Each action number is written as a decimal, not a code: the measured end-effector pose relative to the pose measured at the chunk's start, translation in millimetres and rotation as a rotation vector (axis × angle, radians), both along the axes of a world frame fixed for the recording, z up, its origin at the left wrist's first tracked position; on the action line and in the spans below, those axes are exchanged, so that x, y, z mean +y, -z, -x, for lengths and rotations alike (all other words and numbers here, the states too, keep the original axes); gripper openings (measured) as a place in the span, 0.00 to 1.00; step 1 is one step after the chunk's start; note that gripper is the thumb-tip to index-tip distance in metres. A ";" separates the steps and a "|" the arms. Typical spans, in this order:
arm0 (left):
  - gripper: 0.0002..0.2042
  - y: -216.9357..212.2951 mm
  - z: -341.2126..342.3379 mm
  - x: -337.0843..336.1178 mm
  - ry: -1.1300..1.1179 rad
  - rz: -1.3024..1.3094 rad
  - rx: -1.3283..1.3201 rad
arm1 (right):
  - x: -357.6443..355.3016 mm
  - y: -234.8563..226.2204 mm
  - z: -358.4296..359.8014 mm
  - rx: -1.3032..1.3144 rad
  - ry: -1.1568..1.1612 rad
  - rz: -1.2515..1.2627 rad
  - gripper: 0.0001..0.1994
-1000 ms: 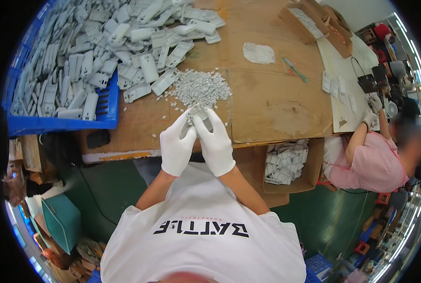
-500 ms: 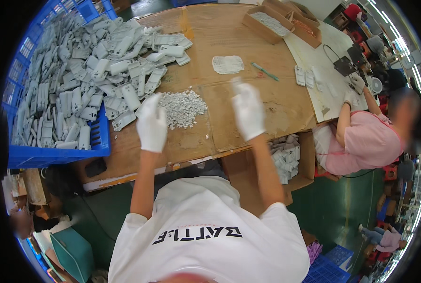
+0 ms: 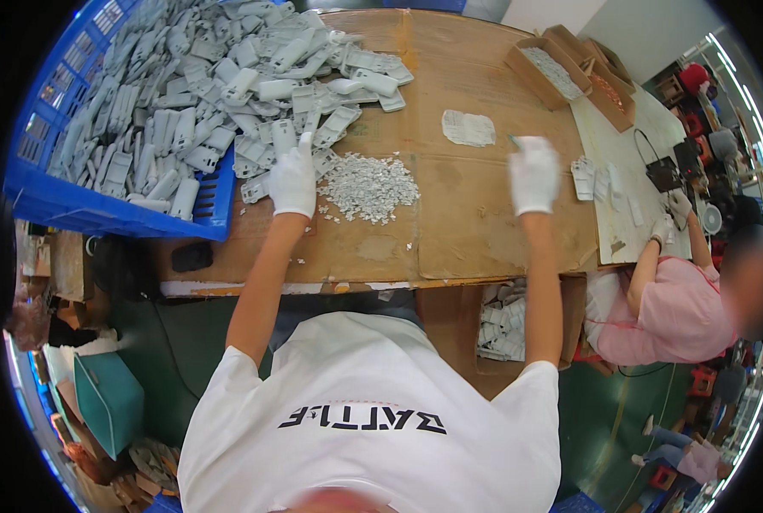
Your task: The person assembles small electronic components by hand, placing white internal parts into grey plastic housings at a factory workbench.
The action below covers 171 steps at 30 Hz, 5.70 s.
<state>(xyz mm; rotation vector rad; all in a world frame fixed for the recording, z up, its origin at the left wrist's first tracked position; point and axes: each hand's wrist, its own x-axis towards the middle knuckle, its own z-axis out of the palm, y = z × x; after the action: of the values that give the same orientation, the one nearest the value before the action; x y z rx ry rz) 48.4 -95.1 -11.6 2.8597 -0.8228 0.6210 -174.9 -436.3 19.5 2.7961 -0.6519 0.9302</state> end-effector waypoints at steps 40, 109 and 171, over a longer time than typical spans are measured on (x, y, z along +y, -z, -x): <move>0.22 5.3 95.9 59.2 0.215 1.024 0.931 | 150.0 -4.8 -79.4 -0.110 -0.398 -0.485 0.05; 0.06 -48.8 116.7 51.8 0.258 1.127 0.718 | 287.6 -15.7 -41.6 -0.203 -0.406 -1.034 0.11; 0.13 -45.5 130.1 52.3 0.380 0.979 0.638 | 296.4 -17.3 -21.4 -0.462 -0.360 -1.469 0.11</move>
<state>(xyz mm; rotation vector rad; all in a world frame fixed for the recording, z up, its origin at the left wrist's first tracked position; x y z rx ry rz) -81.7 -42.8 34.0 1.7630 -0.6504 0.0016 -153.6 -140.0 36.8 4.0512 -1.3329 1.6901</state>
